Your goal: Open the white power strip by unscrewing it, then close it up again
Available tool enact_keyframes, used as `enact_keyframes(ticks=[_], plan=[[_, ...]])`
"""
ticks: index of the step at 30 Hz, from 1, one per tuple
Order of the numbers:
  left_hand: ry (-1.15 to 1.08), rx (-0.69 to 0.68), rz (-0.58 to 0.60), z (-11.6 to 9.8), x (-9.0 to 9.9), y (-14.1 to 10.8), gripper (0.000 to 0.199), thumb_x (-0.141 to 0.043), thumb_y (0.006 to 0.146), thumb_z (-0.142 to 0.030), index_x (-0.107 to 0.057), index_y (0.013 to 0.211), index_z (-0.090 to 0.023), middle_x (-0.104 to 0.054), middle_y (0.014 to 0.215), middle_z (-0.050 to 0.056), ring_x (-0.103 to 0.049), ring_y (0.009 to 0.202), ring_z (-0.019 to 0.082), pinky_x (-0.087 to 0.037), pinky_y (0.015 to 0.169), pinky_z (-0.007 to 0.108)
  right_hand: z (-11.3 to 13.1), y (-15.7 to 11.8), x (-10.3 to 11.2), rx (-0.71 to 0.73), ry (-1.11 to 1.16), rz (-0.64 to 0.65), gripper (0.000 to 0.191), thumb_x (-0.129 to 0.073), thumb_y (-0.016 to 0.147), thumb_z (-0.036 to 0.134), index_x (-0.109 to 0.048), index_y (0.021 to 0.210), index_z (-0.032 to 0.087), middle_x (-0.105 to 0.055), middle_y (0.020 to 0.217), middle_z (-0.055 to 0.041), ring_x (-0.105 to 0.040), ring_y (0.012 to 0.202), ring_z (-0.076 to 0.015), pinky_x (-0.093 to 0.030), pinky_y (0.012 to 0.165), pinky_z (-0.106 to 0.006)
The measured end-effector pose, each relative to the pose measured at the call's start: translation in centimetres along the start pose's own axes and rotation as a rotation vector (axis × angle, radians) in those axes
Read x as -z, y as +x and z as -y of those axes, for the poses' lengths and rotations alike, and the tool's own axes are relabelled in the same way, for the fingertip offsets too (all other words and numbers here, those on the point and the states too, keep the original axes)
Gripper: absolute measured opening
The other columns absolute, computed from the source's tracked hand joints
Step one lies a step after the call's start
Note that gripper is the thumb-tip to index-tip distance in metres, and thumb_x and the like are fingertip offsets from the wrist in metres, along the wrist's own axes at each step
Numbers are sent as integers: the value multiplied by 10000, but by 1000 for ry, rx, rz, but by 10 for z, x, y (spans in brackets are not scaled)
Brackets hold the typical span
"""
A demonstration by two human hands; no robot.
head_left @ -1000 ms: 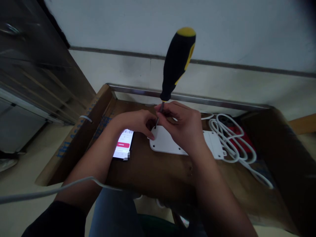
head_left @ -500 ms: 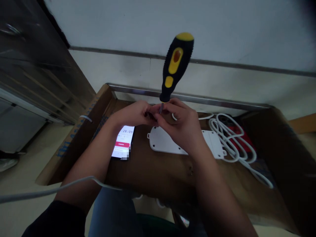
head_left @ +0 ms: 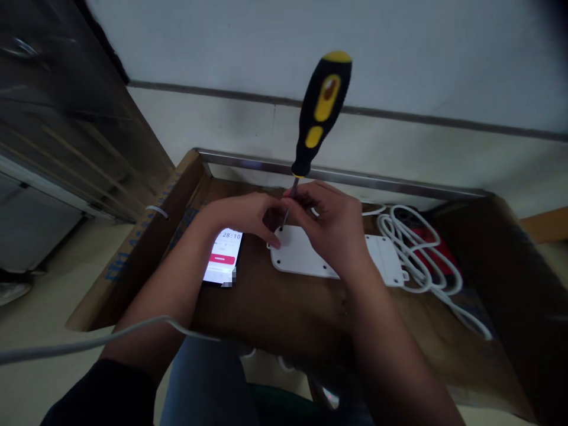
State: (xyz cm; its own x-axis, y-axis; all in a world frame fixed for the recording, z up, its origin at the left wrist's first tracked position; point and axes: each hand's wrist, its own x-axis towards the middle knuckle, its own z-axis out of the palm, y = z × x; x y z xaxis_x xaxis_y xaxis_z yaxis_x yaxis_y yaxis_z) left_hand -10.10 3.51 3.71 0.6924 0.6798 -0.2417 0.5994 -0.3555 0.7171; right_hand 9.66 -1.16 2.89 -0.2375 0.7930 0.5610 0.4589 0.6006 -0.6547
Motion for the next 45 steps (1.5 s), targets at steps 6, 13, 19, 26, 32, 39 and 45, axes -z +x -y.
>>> enact_keyframes(ticks=[6, 13, 19, 26, 32, 39, 45], plan=[[74, 63, 73, 3, -4, 3, 361, -901, 682, -390, -657, 833, -171, -691, 792, -3, -628, 719, 151, -428, 649, 267, 1, -1, 0, 41, -3, -8, 135, -648, 944, 197, -770, 1001, 188, -756, 917, -37, -675, 724, -117, -552, 697, -255], [71, 62, 69, 3, -4, 3, 371, -904, 671, -397, -662, 840, -172, -694, 797, -4, -636, 732, 155, -432, 653, 265, 3, -1, 1, 53, -16, -17, 149, -643, 934, 175, -776, 1001, 173, -764, 933, -42, -683, 724, -111, -564, 701, -243], [82, 49, 60, 3, -4, 2, 362, -902, 683, -384, -660, 844, -168, -687, 807, 0, -633, 741, 157, -434, 655, 266, 4, -1, 1, 71, -8, -18, 146, -639, 934, 186, -774, 989, 182, -764, 923, -43, -677, 731, -121, -564, 704, -256], [47, 58, 68, 3, -4, 2, 377, -903, 678, -397, -654, 851, -173, -686, 806, -2, -628, 735, 155, -433, 658, 267, 4, -1, 1, 55, -32, -20, 139, -641, 940, 200, -767, 998, 194, -767, 939, -39, -685, 743, -127, -577, 723, -269], [118, 84, 70, -3, -3, 1, 356, -883, 707, -385, -657, 873, -166, -702, 848, 13, -640, 769, 166, -433, 667, 269, 7, -1, 3, 75, -41, -45, 139, -648, 932, 182, -767, 1002, 196, -771, 932, -37, -703, 752, -130, -592, 720, -269], [157, 92, 93, -10, -5, -1, 610, -853, 728, -489, -690, 1212, -156, -742, 1130, 74, -666, 933, 200, -470, 769, 261, 25, 1, 25, 47, -27, -205, 102, -655, 963, 204, -749, 974, 242, -769, 957, -37, -729, 811, -165, -636, 783, -352], [271, 6, 102, -13, -18, 1, 989, -854, 636, -701, -573, 1432, -185, -635, 1425, 144, -623, 1229, 299, -469, 992, 302, 55, -46, 89, -77, -99, -502, 41, -790, 911, 268, -765, 880, 256, -787, 922, -17, -729, 800, -157, -610, 765, -345]])
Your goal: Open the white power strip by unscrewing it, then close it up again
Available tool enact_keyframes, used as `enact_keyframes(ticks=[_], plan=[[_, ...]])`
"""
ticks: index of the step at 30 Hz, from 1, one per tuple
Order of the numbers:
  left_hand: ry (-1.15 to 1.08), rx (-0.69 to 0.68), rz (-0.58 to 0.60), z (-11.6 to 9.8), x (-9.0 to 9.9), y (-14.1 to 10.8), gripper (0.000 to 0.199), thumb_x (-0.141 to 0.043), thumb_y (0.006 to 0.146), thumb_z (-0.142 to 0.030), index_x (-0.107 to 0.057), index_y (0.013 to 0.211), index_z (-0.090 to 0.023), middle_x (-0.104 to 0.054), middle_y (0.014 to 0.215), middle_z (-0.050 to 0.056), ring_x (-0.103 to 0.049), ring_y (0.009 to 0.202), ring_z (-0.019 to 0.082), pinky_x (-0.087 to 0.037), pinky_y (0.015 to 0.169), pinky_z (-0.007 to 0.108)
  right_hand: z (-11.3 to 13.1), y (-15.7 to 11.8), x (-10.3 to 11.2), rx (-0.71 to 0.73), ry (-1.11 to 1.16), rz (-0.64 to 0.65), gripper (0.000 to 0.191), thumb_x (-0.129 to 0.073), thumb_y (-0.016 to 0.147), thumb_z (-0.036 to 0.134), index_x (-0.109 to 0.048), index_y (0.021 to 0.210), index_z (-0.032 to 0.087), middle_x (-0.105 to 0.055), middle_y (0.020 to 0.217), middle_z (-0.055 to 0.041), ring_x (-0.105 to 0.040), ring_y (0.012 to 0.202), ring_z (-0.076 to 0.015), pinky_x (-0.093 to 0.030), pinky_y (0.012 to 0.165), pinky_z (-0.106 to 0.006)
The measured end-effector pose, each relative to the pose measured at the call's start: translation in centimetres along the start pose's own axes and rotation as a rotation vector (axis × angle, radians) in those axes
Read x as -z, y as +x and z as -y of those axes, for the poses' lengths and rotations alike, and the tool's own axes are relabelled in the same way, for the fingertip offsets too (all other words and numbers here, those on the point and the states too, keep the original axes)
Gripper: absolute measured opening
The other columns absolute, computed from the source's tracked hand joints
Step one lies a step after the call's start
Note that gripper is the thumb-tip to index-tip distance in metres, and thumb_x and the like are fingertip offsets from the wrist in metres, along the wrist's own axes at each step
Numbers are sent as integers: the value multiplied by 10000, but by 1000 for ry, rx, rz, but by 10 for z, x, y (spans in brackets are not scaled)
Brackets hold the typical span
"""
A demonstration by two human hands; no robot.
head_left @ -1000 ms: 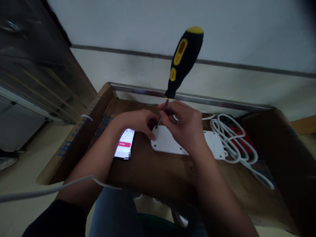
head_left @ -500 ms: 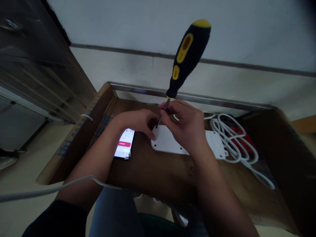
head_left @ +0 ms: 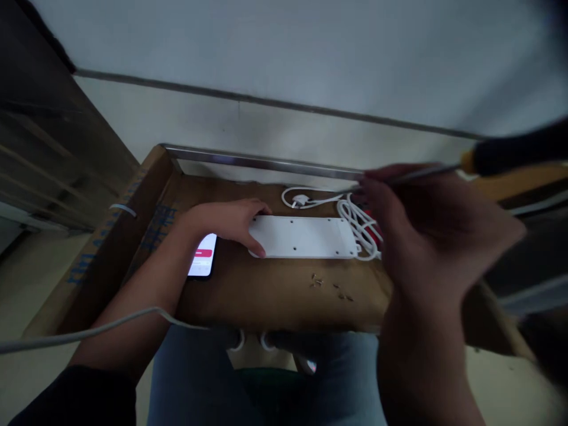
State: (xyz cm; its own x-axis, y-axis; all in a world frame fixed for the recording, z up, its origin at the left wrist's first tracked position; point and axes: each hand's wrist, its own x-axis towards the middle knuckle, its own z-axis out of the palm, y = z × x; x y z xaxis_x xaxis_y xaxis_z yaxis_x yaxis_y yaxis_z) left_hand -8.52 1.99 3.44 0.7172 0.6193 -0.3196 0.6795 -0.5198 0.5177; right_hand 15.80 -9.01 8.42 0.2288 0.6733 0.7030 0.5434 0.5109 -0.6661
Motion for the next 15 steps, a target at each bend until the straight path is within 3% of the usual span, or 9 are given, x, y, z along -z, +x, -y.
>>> enact_keyframes(ticks=[3, 8, 11, 15], plan=[[111, -19, 5, -6, -11, 5, 1107, -851, 584, -745, -518, 1477, -182, -570, 1485, 174, -516, 1375, 371, -416, 1126, 384, -7, -38, 57, -52, -196, -10, 58, -823, 881, 269, -793, 931, 269, -765, 888, -5, -712, 796, -171, -571, 739, -363], [253, -32, -19, -13, -23, 14, 964, -842, 612, -636, -557, 1380, -128, -566, 1433, 195, -497, 1357, 382, -403, 1157, 434, -36, -121, 133, -55, -382, 163, 74, -734, 950, 217, -794, 982, 248, -784, 948, -15, -757, 876, -174, -626, 771, -338], [247, -15, -20, -15, -22, 15, 945, -816, 624, -634, -559, 1387, -141, -567, 1439, 179, -491, 1366, 393, -415, 1139, 435, -47, -154, 160, 33, -531, 116, 85, -756, 929, 185, -802, 975, 240, -795, 999, -25, -763, 860, -152, -624, 772, -296], [244, -36, -54, -10, -21, 17, 907, -805, 628, -606, -574, 1370, -137, -579, 1414, 182, -507, 1342, 389, -404, 1150, 447, -54, -168, 177, 21, -579, 207, 80, -720, 955, 211, -790, 990, 225, -809, 995, -48, -786, 862, -165, -652, 773, -285]])
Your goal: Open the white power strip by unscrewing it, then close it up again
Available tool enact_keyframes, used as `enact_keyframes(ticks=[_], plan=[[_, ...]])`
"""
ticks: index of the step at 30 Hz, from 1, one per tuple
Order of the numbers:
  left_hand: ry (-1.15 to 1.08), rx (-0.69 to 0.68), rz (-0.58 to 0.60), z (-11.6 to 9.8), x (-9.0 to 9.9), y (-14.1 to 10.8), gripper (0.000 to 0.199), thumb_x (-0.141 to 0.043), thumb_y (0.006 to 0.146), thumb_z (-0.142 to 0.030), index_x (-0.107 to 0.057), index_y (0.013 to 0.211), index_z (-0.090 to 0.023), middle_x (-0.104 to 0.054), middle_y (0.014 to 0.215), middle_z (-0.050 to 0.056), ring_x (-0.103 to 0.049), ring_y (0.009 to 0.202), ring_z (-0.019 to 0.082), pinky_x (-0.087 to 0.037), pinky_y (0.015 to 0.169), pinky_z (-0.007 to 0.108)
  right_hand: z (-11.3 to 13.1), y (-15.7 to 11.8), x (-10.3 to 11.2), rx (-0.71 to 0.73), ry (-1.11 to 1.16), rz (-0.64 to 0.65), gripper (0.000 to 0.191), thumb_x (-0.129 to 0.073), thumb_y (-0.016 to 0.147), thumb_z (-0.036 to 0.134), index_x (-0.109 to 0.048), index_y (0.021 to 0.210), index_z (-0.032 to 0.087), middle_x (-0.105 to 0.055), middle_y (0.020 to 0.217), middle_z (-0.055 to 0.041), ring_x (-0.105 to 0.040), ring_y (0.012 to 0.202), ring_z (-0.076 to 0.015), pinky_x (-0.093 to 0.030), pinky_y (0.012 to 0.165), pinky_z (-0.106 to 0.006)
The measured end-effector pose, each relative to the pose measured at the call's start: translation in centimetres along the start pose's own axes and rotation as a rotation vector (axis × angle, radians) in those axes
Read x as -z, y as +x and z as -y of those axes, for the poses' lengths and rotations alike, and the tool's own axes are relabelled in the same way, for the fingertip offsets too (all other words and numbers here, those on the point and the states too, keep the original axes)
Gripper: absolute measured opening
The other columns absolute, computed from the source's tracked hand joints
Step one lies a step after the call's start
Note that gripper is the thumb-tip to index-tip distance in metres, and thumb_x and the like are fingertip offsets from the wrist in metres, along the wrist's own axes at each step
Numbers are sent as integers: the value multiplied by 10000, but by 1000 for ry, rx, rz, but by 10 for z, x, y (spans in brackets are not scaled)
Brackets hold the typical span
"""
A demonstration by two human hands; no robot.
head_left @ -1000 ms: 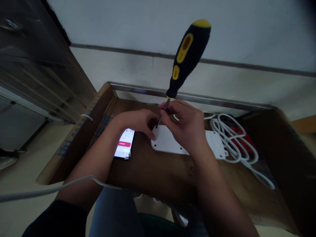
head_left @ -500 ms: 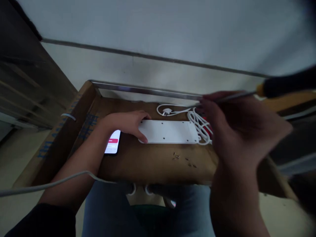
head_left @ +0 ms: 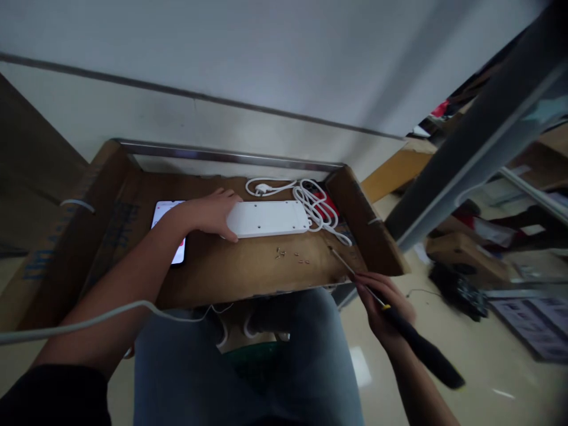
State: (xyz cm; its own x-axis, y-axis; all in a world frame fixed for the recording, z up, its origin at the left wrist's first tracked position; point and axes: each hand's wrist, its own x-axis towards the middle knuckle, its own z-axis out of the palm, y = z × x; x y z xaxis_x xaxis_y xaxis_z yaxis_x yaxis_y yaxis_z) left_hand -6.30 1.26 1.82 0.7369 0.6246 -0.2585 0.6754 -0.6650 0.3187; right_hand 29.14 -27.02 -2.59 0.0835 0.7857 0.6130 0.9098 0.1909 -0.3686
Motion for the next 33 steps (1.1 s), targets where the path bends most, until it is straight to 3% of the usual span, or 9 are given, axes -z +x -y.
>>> enact_keyframes(ticks=[6, 12, 18, 22, 27, 29, 31, 33], plan=[[-7, -21, -35, 8, -5, 4, 898, -796, 633, -573, -558, 1397, -164, -590, 1395, 172, -512, 1341, 387, -411, 1148, 460, -22, 8, -14, 76, -36, 119, 177, -663, 987, 220, -795, 1103, 209, -820, 1115, -95, -810, 982, -202, -684, 901, -332], [-25, 8, -45, 1, -1, 0, 834, -779, 640, -499, -568, 1371, -157, -548, 1395, 168, -506, 1338, 372, -438, 1154, 464, -38, 40, -41, 206, -2, 328, 272, -596, 1031, 225, -743, 1260, 228, -762, 1332, -104, -775, 1183, -204, -668, 1038, -368], [-66, 30, -35, -3, 3, -4, 828, -785, 630, -511, -587, 1356, -166, -531, 1372, 159, -491, 1355, 370, -451, 1157, 469, -47, 74, -57, 336, -12, 492, 257, -543, 1032, 181, -745, 1179, 242, -751, 1350, -107, -784, 1163, -215, -696, 972, -384], [-125, 14, -40, -1, 4, -5, 787, -790, 631, -517, -613, 1324, -187, -536, 1374, 142, -476, 1384, 373, -447, 1163, 463, -41, 86, -50, 404, -56, 530, 276, -515, 1031, 154, -733, 1191, 212, -749, 1331, -129, -772, 1166, -252, -702, 926, -418], [-135, 18, -32, 1, 6, -8, 902, -798, 664, -527, -526, 1455, -191, -497, 1498, 164, -465, 1446, 368, -420, 1199, 453, -12, 125, -51, 476, -65, 501, 337, -601, 1022, 265, -659, 1350, 222, -742, 1284, -131, -710, 1172, -276, -625, 1044, -511], [-142, 22, -46, 1, 6, -9, 965, -808, 672, -525, -461, 1510, -193, -470, 1555, 170, -448, 1477, 365, -407, 1218, 455, -1, 147, -68, 483, -67, 523, 561, -681, 982, 466, -574, 1465, 204, -676, 1416, -161, -638, 1313, -315, -549, 1161, -555], [-152, 0, -78, 2, 5, -10, 966, -822, 675, -500, -441, 1511, -200, -481, 1560, 164, -461, 1471, 359, -418, 1212, 451, 4, 169, -93, 483, -38, 591, 1011, -726, 839, 742, -429, 1596, 142, -543, 1580, -229, -517, 1472, -398, -454, 1243, -629], [-159, -26, -114, 3, 2, -10, 925, -833, 679, -473, -452, 1482, -218, -515, 1532, 151, -494, 1438, 354, -446, 1184, 451, 2, 185, -118, 478, -29, 723, 1188, -705, 760, 856, -372, 1638, 129, -489, 1625, -254, -473, 1513, -447, -390, 1266, -689]])
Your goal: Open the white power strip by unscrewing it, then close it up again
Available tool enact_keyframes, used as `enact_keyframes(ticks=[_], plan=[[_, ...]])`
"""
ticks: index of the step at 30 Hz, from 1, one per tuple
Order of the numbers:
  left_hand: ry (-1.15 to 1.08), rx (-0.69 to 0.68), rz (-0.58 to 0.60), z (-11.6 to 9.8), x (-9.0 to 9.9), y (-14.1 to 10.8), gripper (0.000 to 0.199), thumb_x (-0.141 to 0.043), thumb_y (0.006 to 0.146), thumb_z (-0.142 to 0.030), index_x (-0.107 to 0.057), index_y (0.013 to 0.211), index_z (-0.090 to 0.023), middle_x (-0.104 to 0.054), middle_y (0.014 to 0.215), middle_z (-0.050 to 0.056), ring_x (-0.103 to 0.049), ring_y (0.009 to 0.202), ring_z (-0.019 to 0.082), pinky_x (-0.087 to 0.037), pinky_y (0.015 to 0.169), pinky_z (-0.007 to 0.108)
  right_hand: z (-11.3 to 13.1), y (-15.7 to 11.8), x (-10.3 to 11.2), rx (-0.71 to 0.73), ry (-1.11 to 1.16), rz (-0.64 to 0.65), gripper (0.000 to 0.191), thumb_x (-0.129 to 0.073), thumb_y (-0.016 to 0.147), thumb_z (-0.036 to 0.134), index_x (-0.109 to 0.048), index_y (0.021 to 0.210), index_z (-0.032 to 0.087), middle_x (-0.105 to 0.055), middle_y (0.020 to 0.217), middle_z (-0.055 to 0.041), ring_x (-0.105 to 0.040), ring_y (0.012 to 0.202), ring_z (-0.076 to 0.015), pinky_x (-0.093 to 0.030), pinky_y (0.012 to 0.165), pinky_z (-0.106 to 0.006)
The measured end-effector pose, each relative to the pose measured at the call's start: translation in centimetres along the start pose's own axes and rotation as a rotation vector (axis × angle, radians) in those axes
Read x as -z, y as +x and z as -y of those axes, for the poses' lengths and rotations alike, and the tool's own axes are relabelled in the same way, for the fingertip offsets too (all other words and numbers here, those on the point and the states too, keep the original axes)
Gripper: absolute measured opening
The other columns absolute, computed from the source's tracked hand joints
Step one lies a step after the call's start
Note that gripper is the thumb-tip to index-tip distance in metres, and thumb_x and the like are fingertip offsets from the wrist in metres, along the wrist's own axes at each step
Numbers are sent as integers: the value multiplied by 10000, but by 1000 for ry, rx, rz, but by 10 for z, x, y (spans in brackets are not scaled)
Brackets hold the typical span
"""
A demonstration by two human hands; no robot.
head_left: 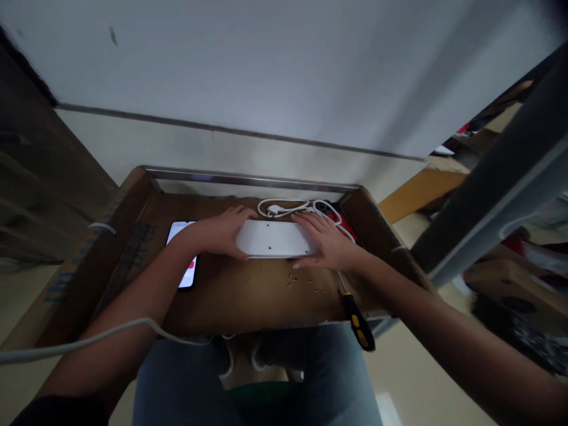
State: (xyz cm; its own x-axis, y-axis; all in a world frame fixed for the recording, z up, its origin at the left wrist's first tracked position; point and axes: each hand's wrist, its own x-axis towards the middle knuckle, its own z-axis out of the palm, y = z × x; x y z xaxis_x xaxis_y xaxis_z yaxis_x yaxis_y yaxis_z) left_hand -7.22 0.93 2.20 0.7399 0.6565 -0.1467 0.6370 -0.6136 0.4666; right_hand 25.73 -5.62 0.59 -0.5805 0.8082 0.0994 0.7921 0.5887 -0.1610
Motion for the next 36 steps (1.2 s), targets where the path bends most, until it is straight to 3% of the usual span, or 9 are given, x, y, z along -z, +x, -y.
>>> enact_keyframes(ticks=[3, 8, 18, 23, 31, 36], plan=[[-4, -15, -29, 1, -2, 0, 862, -819, 698, -442, -460, 1453, -232, -537, 1503, 144, -515, 1407, 358, -468, 1156, 470, -15, 17, -12, 39, 38, 60, 1087, -672, 805, 843, -431, 1613, 157, -576, 1544, -231, -580, 1423, -406, -453, 1238, -635], [3, -11, -2, 0, -1, 0, 880, -797, 713, -428, -430, 1483, -212, -522, 1500, 160, -502, 1419, 366, -452, 1171, 476, -18, 12, -14, 71, 60, 32, 978, -637, 879, 783, -453, 1605, 154, -559, 1552, -237, -588, 1404, -404, -528, 1180, -585], [11, 29, 54, -3, 5, -4, 955, -804, 738, -454, -375, 1552, -198, -468, 1544, 178, -464, 1468, 357, -424, 1204, 454, -15, 11, -16, 87, 126, -58, 906, -752, 855, 660, -486, 1565, 164, -581, 1454, -222, -585, 1320, -403, -511, 1168, -615], [-46, 5, -1, -6, 12, -6, 890, -810, 738, -472, -445, 1499, -193, -532, 1517, 153, -472, 1456, 354, -407, 1216, 443, -21, 14, -10, 93, 222, -20, 843, -801, 836, 569, -517, 1510, 151, -599, 1423, -207, -607, 1331, -374, -543, 1154, -563], [-187, 0, -133, -5, 23, -8, 754, -750, 811, -566, -538, 1428, -187, -619, 1449, 136, -627, 1266, 300, -500, 1059, 374, -35, 26, 12, 31, 391, 27, 759, -755, 859, 614, -604, 1492, 223, -663, 1468, -133, -673, 1306, -336, -563, 1136, -520], [-289, -12, -159, 0, 22, -3, 635, -667, 896, -661, -641, 1322, -190, -723, 1260, 96, -686, 987, 221, -520, 815, 304, -31, 28, 27, -96, 515, 42, 623, -747, 867, 608, -710, 1373, 247, -713, 1432, -83, -708, 1273, -315, -612, 1061, -463]])
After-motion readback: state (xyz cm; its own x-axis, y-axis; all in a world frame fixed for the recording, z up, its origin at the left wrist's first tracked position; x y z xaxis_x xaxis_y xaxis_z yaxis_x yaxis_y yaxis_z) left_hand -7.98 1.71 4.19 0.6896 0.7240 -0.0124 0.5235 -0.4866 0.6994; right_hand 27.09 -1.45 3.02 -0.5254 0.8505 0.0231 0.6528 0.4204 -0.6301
